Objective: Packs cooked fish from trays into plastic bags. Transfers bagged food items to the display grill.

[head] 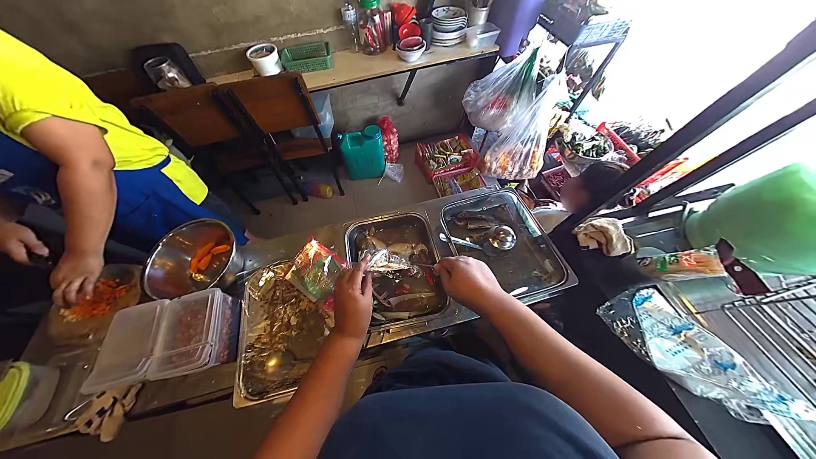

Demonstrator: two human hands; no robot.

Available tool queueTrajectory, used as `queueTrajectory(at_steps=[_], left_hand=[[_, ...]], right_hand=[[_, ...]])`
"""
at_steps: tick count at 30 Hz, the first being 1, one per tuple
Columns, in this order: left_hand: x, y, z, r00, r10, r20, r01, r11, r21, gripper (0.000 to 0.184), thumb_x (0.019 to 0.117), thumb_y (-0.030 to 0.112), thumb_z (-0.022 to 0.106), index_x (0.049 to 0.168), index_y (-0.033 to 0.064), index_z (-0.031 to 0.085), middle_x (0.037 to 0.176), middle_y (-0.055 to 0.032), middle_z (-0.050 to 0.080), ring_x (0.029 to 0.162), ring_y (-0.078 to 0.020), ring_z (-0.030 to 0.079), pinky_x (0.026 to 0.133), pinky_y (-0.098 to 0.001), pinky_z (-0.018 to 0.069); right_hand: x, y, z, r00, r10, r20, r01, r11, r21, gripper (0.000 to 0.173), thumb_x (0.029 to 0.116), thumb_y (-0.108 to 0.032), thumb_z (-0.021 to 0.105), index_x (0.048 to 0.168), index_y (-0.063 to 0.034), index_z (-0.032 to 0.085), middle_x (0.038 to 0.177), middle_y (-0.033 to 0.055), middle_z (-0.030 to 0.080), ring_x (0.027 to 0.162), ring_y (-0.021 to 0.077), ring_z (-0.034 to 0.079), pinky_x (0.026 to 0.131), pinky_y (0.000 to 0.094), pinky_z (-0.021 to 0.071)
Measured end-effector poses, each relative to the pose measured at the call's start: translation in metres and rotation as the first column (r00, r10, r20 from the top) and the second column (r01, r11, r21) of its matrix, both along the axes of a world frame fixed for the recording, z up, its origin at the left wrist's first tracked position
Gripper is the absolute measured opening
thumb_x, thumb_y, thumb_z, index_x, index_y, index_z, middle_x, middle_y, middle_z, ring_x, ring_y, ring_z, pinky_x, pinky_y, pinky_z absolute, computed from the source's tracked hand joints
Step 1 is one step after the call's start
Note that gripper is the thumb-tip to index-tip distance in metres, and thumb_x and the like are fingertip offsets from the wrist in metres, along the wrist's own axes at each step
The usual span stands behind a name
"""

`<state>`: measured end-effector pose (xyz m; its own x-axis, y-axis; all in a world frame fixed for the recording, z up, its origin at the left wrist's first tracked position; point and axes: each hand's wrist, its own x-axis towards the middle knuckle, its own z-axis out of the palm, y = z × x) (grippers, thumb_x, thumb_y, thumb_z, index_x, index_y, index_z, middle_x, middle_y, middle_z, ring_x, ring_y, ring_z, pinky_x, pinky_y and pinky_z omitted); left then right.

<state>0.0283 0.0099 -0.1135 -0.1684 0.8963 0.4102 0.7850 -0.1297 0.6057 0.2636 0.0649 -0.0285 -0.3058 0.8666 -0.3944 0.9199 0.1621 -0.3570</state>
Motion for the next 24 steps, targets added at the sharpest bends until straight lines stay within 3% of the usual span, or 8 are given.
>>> queueTrajectory(at_steps=[4, 8, 11, 18, 22, 24], left_hand=[[0.004, -0.005, 0.005, 0.998, -0.006, 0.062, 0.007, 1.0, -0.021, 0.035, 0.1004, 0.01, 0.061, 0.135, 0.0015, 0.065, 0.117, -0.0134, 0.073, 0.103, -0.0189, 0.073, 0.095, -0.0331, 0.0582], [0.009, -0.009, 0.019, 0.996, -0.015, -0.09, 0.009, 0.998, -0.059, 0.036, 0.1015, 0.007, 0.056, 0.136, 0.0016, 0.065, 0.117, -0.017, 0.073, 0.105, -0.0286, 0.073, 0.096, -0.0416, 0.0571], [0.012, -0.014, 0.024, 0.991, -0.008, -0.137, -0.004, 0.996, -0.086, 0.038, 0.1013, 0.009, 0.056, 0.138, 0.0017, 0.063, 0.118, -0.0177, 0.073, 0.105, -0.0299, 0.073, 0.095, -0.0436, 0.0573], [-0.008, -0.014, 0.019, 0.994, 0.085, 0.066, -0.079, 0.992, -0.097, 0.041, 0.0958, 0.005, 0.063, 0.136, -0.0034, 0.058, 0.118, -0.0204, 0.067, 0.098, -0.0232, 0.071, 0.085, -0.036, 0.0602], [-0.028, -0.014, 0.009, 0.993, 0.076, 0.086, -0.071, 0.995, -0.066, 0.039, 0.0949, 0.002, 0.064, 0.133, -0.0035, 0.061, 0.105, -0.0149, 0.071, 0.093, -0.0174, 0.071, 0.085, -0.0315, 0.0594], [-0.034, -0.018, 0.001, 0.991, 0.069, 0.114, -0.062, 0.996, -0.068, 0.041, 0.0961, 0.003, 0.063, 0.136, -0.0037, 0.059, 0.106, -0.0146, 0.071, 0.092, -0.0164, 0.07, 0.085, -0.0299, 0.0591]], right_hand=[[-0.005, -0.005, 0.003, 0.998, 0.022, 0.059, -0.023, 0.999, 0.023, 0.042, 0.1108, -0.03, 0.034, 0.122, -0.0096, 0.069, 0.12, 0.0127, 0.071, 0.121, 0.0286, 0.064, 0.103, 0.0509, 0.0478], [-0.01, -0.011, 0.005, 0.998, 0.025, 0.065, -0.027, 0.999, 0.032, 0.042, 0.1107, -0.029, 0.034, 0.122, -0.0078, 0.068, 0.121, 0.0138, 0.071, 0.122, 0.0289, 0.064, 0.102, 0.0502, 0.0481], [-0.014, -0.015, 0.007, 0.997, 0.023, 0.067, -0.026, 0.999, 0.034, 0.042, 0.1106, -0.029, 0.033, 0.12, -0.007, 0.068, 0.12, 0.014, 0.071, 0.121, 0.0291, 0.064, 0.101, 0.0502, 0.0487], [-0.018, -0.025, -0.005, 0.996, 0.068, -0.064, -0.066, 0.997, 0.038, 0.042, 0.1104, -0.029, 0.035, 0.12, -0.0058, 0.069, 0.12, 0.0153, 0.071, 0.12, 0.0297, 0.065, 0.102, 0.0504, 0.0488], [-0.02, -0.022, -0.019, 0.983, 0.082, -0.164, -0.08, 0.997, 0.017, 0.04, 0.1103, -0.027, 0.037, 0.12, -0.0056, 0.07, 0.122, 0.0146, 0.071, 0.121, 0.0291, 0.065, 0.104, 0.05, 0.0476], [-0.025, -0.018, -0.029, 0.978, 0.09, -0.186, -0.088, 0.996, 0.018, 0.04, 0.1102, -0.026, 0.038, 0.118, -0.0044, 0.07, 0.121, 0.0151, 0.071, 0.121, 0.0287, 0.064, 0.105, 0.049, 0.0473]])
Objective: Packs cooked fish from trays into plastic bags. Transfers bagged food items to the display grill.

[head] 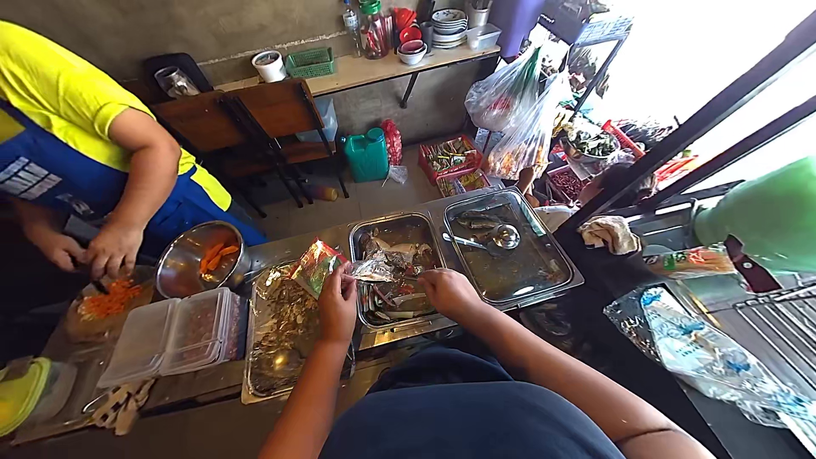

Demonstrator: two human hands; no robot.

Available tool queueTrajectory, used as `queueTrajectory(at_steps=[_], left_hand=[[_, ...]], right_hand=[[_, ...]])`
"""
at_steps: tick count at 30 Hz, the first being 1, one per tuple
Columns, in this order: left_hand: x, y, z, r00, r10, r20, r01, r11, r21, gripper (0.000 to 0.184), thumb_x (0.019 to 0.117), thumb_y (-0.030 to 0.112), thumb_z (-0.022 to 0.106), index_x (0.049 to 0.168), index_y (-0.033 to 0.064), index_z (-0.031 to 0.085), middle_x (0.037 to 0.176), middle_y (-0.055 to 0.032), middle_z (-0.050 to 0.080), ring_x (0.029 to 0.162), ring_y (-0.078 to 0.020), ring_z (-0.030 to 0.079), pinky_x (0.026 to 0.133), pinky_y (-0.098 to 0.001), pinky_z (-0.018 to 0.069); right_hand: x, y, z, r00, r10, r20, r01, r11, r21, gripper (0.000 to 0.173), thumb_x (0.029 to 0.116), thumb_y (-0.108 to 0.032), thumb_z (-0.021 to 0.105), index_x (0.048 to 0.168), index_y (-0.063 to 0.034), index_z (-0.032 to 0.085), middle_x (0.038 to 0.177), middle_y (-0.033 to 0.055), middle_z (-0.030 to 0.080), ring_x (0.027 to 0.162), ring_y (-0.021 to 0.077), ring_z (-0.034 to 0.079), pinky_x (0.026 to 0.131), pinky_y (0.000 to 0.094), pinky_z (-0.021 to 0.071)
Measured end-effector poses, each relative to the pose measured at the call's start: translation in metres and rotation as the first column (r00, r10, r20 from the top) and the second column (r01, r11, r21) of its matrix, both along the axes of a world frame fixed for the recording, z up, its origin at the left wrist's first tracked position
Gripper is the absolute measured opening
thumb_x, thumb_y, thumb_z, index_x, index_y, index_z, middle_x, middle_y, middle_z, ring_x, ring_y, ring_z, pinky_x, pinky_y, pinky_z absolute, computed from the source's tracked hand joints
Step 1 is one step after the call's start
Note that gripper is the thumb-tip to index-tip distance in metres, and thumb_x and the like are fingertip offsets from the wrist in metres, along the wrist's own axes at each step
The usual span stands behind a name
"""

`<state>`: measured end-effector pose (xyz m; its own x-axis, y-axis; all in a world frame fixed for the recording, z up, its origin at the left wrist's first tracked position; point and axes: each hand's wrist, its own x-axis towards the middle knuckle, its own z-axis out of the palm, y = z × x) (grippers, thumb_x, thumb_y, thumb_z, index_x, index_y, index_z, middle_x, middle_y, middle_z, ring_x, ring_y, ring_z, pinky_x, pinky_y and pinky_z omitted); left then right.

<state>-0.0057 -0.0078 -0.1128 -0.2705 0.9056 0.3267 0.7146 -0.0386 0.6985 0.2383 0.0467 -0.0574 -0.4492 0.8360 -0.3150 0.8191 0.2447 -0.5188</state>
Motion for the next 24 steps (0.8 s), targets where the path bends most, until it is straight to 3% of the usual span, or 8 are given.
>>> queueTrajectory(at_steps=[6, 10, 13, 15, 17, 19, 24], left_hand=[[-0.013, -0.019, -0.029, 0.988, 0.079, 0.132, -0.062, 0.99, -0.128, 0.043, 0.0968, 0.006, 0.065, 0.138, -0.0024, 0.056, 0.102, -0.0099, 0.071, 0.091, -0.0133, 0.07, 0.085, -0.0283, 0.0593], [-0.011, -0.03, -0.033, 0.966, 0.072, 0.249, -0.007, 0.968, -0.251, 0.038, 0.0974, 0.008, 0.065, 0.134, 0.0004, 0.06, 0.104, -0.0088, 0.073, 0.092, -0.0138, 0.072, 0.086, -0.0312, 0.0607], [-0.01, -0.029, -0.012, 0.996, 0.013, 0.089, 0.013, 0.957, -0.29, 0.035, 0.0979, 0.021, 0.068, 0.13, 0.005, 0.066, 0.107, -0.0068, 0.073, 0.09, -0.0134, 0.071, 0.084, -0.0304, 0.0598], [-0.013, -0.014, 0.013, 0.995, -0.028, -0.094, -0.006, 0.939, -0.344, 0.041, 0.1013, 0.038, 0.063, 0.127, 0.0072, 0.07, 0.119, -0.0135, 0.068, 0.095, -0.0228, 0.069, 0.087, -0.0391, 0.0567], [-0.017, 0.013, 0.031, 0.978, -0.066, -0.197, -0.038, 0.875, -0.482, 0.045, 0.1029, 0.045, 0.058, 0.125, 0.0082, 0.071, 0.126, -0.0168, 0.065, 0.106, -0.029, 0.067, 0.096, -0.0461, 0.0541], [-0.02, 0.046, 0.037, 0.959, -0.12, -0.258, -0.083, 0.75, -0.656, 0.048, 0.1031, 0.048, 0.056, 0.125, 0.0072, 0.071, 0.13, -0.0187, 0.063, 0.119, -0.0332, 0.063, 0.103, -0.0523, 0.05], [-0.02, 0.092, 0.029, 0.912, -0.276, -0.304, -0.116, 0.537, -0.836, 0.039, 0.1015, 0.035, 0.06, 0.118, 0.0019, 0.072, 0.13, -0.0217, 0.065, 0.126, -0.039, 0.06, 0.101, -0.0619, 0.0483]], right_hand=[[-0.031, 0.006, -0.03, 1.0, 0.007, -0.014, -0.007, 1.0, -0.007, 0.04, 0.1097, -0.028, 0.04, 0.122, -0.0055, 0.071, 0.124, 0.0148, 0.07, 0.123, 0.0288, 0.064, 0.107, 0.0492, 0.0468], [-0.044, 0.0, -0.05, 0.998, 0.059, 0.016, -0.059, 0.998, 0.021, 0.04, 0.1101, -0.028, 0.038, 0.122, -0.0066, 0.07, 0.123, 0.0136, 0.071, 0.121, 0.0291, 0.065, 0.105, 0.0494, 0.0482], [-0.046, -0.007, -0.059, 0.996, 0.073, -0.04, -0.069, 0.992, 0.102, 0.038, 0.1088, -0.025, 0.041, 0.115, -0.0053, 0.073, 0.115, 0.0133, 0.074, 0.114, 0.0283, 0.069, 0.1, 0.0495, 0.0508], [-0.045, -0.01, -0.063, 0.994, 0.075, -0.073, -0.063, 0.986, 0.156, 0.036, 0.108, -0.024, 0.043, 0.113, -0.0053, 0.074, 0.112, 0.0128, 0.075, 0.11, 0.0278, 0.07, 0.098, 0.0496, 0.0521], [-0.045, -0.012, -0.064, 0.994, 0.084, -0.073, -0.07, 0.981, 0.18, 0.036, 0.1078, -0.024, 0.044, 0.112, -0.0059, 0.074, 0.109, 0.0122, 0.075, 0.107, 0.0278, 0.071, 0.096, 0.0503, 0.0526], [-0.046, -0.013, -0.065, 0.994, 0.079, -0.07, -0.064, 0.979, 0.193, 0.035, 0.1075, -0.024, 0.044, 0.113, -0.0066, 0.074, 0.108, 0.0121, 0.075, 0.105, 0.0282, 0.071, 0.096, 0.051, 0.0524], [-0.045, -0.014, -0.061, 0.996, 0.075, -0.047, -0.066, 0.982, 0.179, 0.036, 0.1081, -0.025, 0.043, 0.116, -0.0085, 0.074, 0.112, 0.0109, 0.075, 0.11, 0.0271, 0.07, 0.1, 0.0505, 0.0503]])
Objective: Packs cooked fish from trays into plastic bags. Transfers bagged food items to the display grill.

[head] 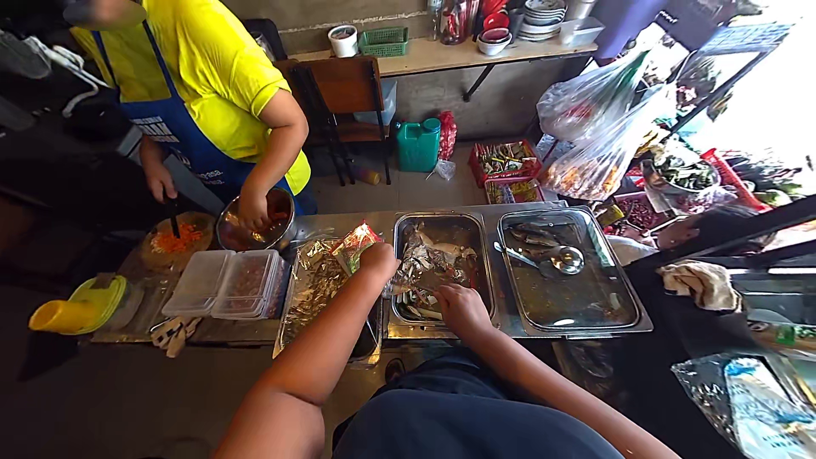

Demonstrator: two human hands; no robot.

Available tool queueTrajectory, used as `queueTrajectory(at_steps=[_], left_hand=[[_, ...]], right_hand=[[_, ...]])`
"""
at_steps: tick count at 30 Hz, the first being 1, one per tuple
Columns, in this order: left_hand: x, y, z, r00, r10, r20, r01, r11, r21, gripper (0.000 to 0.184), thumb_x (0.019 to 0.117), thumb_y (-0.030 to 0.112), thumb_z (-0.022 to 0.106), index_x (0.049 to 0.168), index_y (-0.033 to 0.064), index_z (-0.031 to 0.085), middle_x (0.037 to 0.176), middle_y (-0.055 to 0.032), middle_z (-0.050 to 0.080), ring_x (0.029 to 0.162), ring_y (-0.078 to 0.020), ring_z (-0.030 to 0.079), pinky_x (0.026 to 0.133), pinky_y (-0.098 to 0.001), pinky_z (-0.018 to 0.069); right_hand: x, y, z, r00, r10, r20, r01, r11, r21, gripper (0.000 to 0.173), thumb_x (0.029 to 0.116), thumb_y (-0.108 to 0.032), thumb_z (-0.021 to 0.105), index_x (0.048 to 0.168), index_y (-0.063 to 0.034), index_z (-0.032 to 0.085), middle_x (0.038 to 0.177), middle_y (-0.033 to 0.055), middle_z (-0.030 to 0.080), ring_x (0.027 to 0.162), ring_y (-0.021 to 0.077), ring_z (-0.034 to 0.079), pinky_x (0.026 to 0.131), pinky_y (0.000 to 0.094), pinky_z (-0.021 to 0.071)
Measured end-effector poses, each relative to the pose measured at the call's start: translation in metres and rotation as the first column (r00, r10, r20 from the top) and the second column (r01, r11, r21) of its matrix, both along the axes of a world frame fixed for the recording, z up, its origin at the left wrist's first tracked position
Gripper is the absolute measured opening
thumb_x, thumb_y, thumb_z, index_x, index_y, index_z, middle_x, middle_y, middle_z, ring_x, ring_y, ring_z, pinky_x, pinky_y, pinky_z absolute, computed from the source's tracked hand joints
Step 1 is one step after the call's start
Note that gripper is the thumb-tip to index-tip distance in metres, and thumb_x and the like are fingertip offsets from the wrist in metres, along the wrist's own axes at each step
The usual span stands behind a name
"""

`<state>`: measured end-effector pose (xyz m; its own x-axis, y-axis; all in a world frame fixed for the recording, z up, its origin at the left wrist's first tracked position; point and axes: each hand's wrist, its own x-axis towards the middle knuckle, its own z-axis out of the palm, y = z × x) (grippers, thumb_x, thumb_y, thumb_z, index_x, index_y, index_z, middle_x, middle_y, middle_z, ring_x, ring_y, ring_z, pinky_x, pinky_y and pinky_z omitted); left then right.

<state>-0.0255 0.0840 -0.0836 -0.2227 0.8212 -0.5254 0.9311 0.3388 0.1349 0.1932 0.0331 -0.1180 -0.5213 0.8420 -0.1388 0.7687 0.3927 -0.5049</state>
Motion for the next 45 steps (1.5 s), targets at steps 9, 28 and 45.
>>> queueTrajectory(at_steps=[9, 28, 45], left_hand=[[0.02, -0.013, 0.006, 0.948, -0.271, 0.168, 0.26, 0.962, 0.084, 0.033, 0.1055, 0.032, 0.054, 0.12, 0.0084, 0.072, 0.128, -0.0155, 0.067, 0.126, -0.0323, 0.061, 0.107, -0.0568, 0.0459], [-0.008, -0.08, 0.023, 0.98, -0.12, 0.157, 0.044, 0.907, 0.42, 0.03, 0.1008, -0.001, 0.05, 0.126, 0.0036, 0.066, 0.137, -0.0223, 0.055, 0.122, -0.0357, 0.06, 0.106, -0.0463, 0.0493], [-0.002, -0.068, 0.014, 0.961, -0.195, 0.194, 0.119, 0.931, 0.345, 0.041, 0.1011, -0.003, 0.047, 0.138, 0.0056, 0.064, 0.144, -0.0113, 0.059, 0.137, -0.0247, 0.053, 0.118, -0.0396, 0.0382]], right_hand=[[-0.001, 0.004, 0.006, 0.998, 0.05, 0.027, -0.05, 0.999, -0.007, 0.039, 0.1085, -0.026, 0.039, 0.115, -0.0074, 0.073, 0.111, 0.0116, 0.075, 0.11, 0.0279, 0.07, 0.1, 0.0509, 0.0496], [-0.008, 0.038, 0.062, 0.948, 0.161, 0.273, -0.11, 0.975, -0.192, 0.045, 0.1101, -0.032, 0.034, 0.116, -0.0041, 0.069, 0.118, 0.0188, 0.071, 0.119, 0.0354, 0.065, 0.1, 0.0572, 0.0486], [-0.02, 0.031, 0.13, 0.841, 0.316, 0.439, -0.271, 0.949, -0.163, 0.038, 0.1076, -0.031, 0.045, 0.108, -0.0025, 0.07, 0.109, 0.0215, 0.071, 0.11, 0.0414, 0.066, 0.09, 0.0643, 0.0493]])
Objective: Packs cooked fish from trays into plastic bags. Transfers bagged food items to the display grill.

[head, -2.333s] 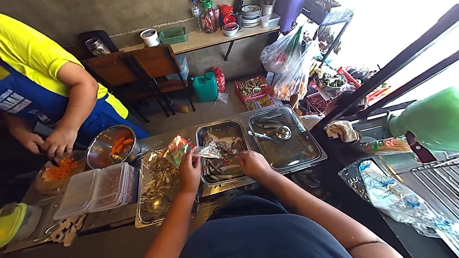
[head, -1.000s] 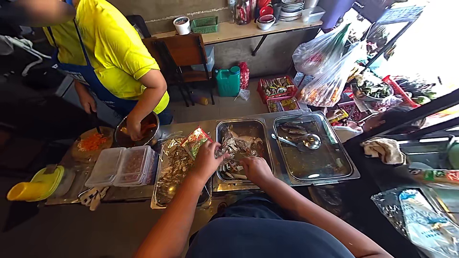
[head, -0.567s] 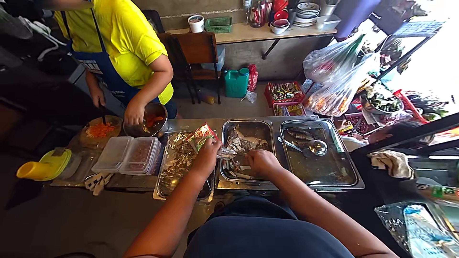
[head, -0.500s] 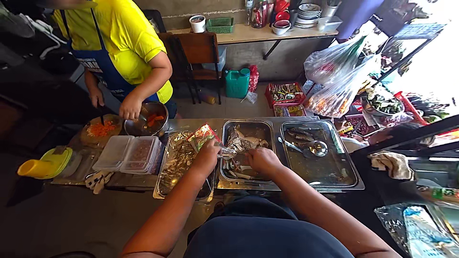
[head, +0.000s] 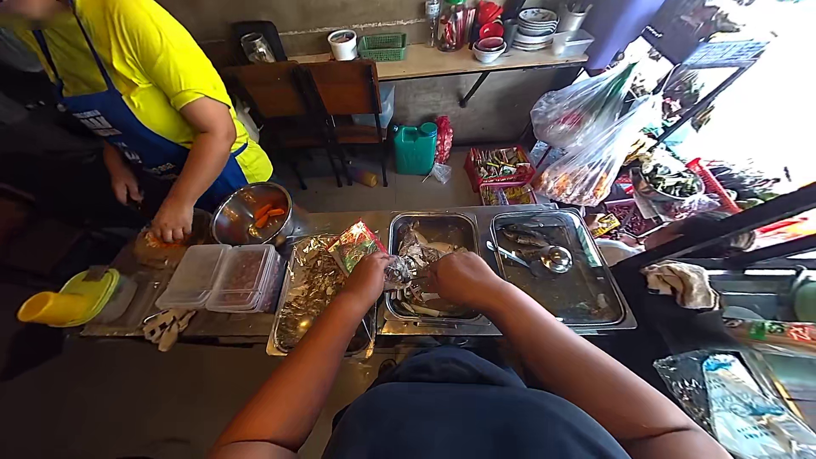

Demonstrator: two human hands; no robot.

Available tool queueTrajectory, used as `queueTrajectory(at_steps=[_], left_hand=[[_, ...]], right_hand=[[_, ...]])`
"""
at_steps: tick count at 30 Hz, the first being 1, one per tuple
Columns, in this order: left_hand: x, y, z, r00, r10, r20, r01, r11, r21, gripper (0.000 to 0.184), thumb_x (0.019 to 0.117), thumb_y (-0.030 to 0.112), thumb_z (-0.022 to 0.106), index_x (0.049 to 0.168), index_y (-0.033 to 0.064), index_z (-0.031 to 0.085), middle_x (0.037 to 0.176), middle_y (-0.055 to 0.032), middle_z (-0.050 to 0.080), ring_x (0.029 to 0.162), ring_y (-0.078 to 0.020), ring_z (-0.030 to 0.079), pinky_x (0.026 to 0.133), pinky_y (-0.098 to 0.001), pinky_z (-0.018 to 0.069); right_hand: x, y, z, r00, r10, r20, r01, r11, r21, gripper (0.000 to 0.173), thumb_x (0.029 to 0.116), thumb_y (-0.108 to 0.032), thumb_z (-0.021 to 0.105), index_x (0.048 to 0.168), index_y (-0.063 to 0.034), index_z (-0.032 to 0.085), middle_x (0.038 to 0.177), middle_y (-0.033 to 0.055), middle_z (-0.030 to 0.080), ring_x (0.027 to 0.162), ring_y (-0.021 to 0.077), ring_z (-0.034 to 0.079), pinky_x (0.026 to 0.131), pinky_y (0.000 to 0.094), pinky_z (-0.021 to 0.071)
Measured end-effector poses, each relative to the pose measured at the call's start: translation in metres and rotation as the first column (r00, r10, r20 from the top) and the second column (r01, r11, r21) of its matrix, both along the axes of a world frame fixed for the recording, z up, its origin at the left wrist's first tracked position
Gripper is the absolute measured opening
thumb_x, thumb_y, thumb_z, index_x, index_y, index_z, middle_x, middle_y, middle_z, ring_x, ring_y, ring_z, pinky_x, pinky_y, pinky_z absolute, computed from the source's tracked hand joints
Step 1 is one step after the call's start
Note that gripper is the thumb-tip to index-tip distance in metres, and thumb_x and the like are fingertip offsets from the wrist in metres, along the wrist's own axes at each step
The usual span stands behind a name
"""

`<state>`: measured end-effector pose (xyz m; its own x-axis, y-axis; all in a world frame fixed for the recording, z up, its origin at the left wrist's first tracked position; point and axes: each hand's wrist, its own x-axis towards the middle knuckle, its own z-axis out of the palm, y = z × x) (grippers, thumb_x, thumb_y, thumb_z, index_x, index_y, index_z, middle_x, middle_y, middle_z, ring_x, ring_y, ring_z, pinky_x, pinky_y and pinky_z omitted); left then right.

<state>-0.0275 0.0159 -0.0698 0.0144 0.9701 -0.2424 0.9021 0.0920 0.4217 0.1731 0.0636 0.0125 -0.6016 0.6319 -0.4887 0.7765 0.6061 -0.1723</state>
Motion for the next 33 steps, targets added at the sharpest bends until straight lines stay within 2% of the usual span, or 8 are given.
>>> queueTrajectory(at_steps=[4, 9, 14, 17, 21, 25, 30, 33], left_hand=[[0.003, 0.004, -0.003, 0.994, -0.037, 0.107, 0.031, 0.998, 0.05, 0.038, 0.0992, -0.004, 0.052, 0.134, 0.005, 0.067, 0.14, -0.0131, 0.063, 0.133, -0.0252, 0.057, 0.116, -0.0399, 0.0403], [0.013, 0.001, -0.001, 0.98, -0.095, 0.176, 0.075, 0.99, 0.116, 0.036, 0.1022, -0.002, 0.047, 0.131, 0.0033, 0.068, 0.14, -0.0122, 0.063, 0.133, -0.0224, 0.057, 0.116, -0.0369, 0.0405], [0.008, -0.008, 0.023, 0.964, 0.007, 0.265, -0.023, 0.998, 0.056, 0.037, 0.101, 0.001, 0.05, 0.134, 0.0057, 0.067, 0.145, -0.0101, 0.06, 0.131, -0.02, 0.058, 0.111, -0.0363, 0.0448], [-0.005, -0.018, 0.043, 0.973, 0.033, 0.229, -0.08, 0.977, 0.2, 0.036, 0.0988, 0.0, 0.056, 0.132, 0.0062, 0.068, 0.142, -0.0096, 0.062, 0.13, -0.0229, 0.059, 0.11, -0.043, 0.0469], [-0.012, -0.028, 0.066, 0.984, 0.12, 0.133, -0.162, 0.915, 0.37, 0.034, 0.0975, -0.003, 0.057, 0.129, 0.0033, 0.069, 0.14, -0.011, 0.063, 0.126, -0.0233, 0.062, 0.105, -0.0422, 0.0513], [-0.019, -0.027, 0.035, 0.989, 0.118, 0.092, -0.148, 0.869, 0.473, 0.031, 0.0976, -0.003, 0.056, 0.124, 0.0002, 0.071, 0.137, -0.0126, 0.065, 0.124, -0.0255, 0.063, 0.106, -0.0431, 0.051], [-0.006, -0.023, -0.03, 0.994, 0.087, 0.061, -0.093, 0.991, 0.098, 0.044, 0.1009, 0.008, 0.051, 0.145, 0.0072, 0.058, 0.151, -0.0089, 0.054, 0.139, -0.0256, 0.05, 0.118, -0.0422, 0.0365], [0.011, -0.029, -0.043, 0.991, 0.131, -0.008, -0.13, 0.989, 0.067, 0.05, 0.0993, 0.01, 0.052, 0.149, 0.0177, 0.056, 0.152, 0.0006, 0.055, 0.138, -0.0257, 0.05, 0.116, -0.0418, 0.0372]], right_hand=[[0.023, 0.001, 0.027, 0.997, -0.049, -0.054, 0.052, 0.997, 0.053, 0.035, 0.1076, -0.029, 0.046, 0.103, -0.0067, 0.073, 0.101, 0.016, 0.072, 0.102, 0.036, 0.068, 0.087, 0.0592, 0.0507], [0.028, 0.011, 0.008, 0.998, -0.062, 0.013, 0.061, 0.997, 0.045, 0.036, 0.1061, -0.031, 0.048, 0.101, -0.0058, 0.073, 0.102, 0.0173, 0.072, 0.104, 0.037, 0.068, 0.086, 0.0602, 0.0504], [0.036, 0.009, 0.024, 0.996, -0.063, -0.058, 0.067, 0.995, 0.077, 0.035, 0.1062, -0.03, 0.049, 0.097, -0.0071, 0.073, 0.097, 0.0148, 0.072, 0.099, 0.0351, 0.069, 0.084, 0.0586, 0.0505], [0.034, 0.01, 0.038, 0.984, -0.018, -0.178, 0.051, 0.982, 0.181, 0.03, 0.1043, -0.028, 0.054, 0.09, -0.0098, 0.074, 0.087, 0.011, 0.072, 0.089, 0.0317, 0.07, 0.078, 0.0564, 0.0522], [0.011, 0.015, 0.033, 0.95, 0.079, -0.303, 0.012, 0.958, 0.288, 0.028, 0.1041, -0.028, 0.055, 0.093, -0.0116, 0.075, 0.089, 0.0081, 0.072, 0.091, 0.0277, 0.07, 0.085, 0.0539, 0.0521], [-0.008, 0.02, -0.002, 0.933, 0.105, -0.344, 0.013, 0.947, 0.322, 0.026, 0.1036, -0.025, 0.056, 0.097, -0.011, 0.076, 0.097, 0.0094, 0.073, 0.1, 0.0286, 0.068, 0.092, 0.0533, 0.0495], [-0.013, 0.016, -0.059, 0.98, 0.047, -0.195, -0.011, 0.984, 0.181, 0.028, 0.1036, -0.02, 0.052, 0.107, -0.0042, 0.074, 0.111, 0.0169, 0.072, 0.113, 0.0356, 0.065, 0.102, 0.0591, 0.0454], [-0.009, 0.01, -0.063, 0.989, 0.004, -0.15, 0.015, 0.992, 0.123, 0.033, 0.1059, -0.023, 0.046, 0.112, -0.0036, 0.072, 0.113, 0.0189, 0.071, 0.114, 0.037, 0.066, 0.102, 0.0605, 0.0458]])
